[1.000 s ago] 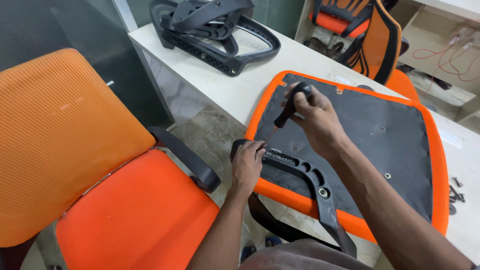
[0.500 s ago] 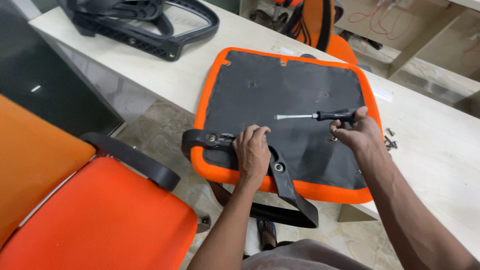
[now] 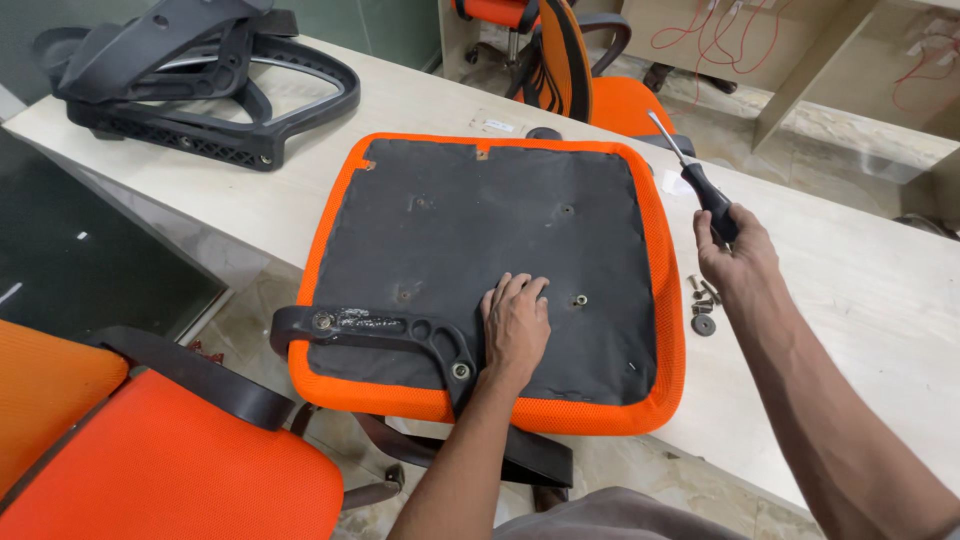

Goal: The person uses a screwdriver to attach a black plastic armrest bracket to the underside of an orange office chair seat. They insert a screw and tighten it, then reposition the seat and place a second bracket on the opposite side.

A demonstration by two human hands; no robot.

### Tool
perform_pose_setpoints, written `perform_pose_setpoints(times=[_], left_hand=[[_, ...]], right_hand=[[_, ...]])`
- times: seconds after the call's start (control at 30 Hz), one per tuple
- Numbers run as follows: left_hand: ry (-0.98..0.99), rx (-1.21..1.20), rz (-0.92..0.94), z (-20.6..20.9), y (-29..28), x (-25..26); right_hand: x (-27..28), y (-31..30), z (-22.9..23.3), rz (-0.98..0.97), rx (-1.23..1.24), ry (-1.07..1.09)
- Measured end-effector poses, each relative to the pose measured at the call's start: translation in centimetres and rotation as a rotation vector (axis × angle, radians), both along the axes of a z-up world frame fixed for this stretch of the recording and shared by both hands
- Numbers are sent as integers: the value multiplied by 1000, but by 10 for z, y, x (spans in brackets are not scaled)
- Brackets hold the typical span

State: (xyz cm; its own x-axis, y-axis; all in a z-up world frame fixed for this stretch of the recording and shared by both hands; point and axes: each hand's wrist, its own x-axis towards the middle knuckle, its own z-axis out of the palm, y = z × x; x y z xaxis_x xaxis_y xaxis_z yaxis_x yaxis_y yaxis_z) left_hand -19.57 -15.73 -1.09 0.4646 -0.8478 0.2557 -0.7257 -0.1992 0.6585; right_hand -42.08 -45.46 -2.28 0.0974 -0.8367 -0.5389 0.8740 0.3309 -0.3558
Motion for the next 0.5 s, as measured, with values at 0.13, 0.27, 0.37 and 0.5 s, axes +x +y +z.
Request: perform_pose_setpoints(times=[0.13,0.27,0.37,0.5], left_hand=[[8,24,45,-5,-14,-12],[4,0,113,-8,-11,-12],[3,-15,159,-8,1,-7],[102,-80,225,-4,22,8]], right_hand=[[-8,-43,-34,73,83,113],[2,-63,-64,109,164,145],[15,-63,-68,172,165,168],[31,-33,-48,433,36,431]])
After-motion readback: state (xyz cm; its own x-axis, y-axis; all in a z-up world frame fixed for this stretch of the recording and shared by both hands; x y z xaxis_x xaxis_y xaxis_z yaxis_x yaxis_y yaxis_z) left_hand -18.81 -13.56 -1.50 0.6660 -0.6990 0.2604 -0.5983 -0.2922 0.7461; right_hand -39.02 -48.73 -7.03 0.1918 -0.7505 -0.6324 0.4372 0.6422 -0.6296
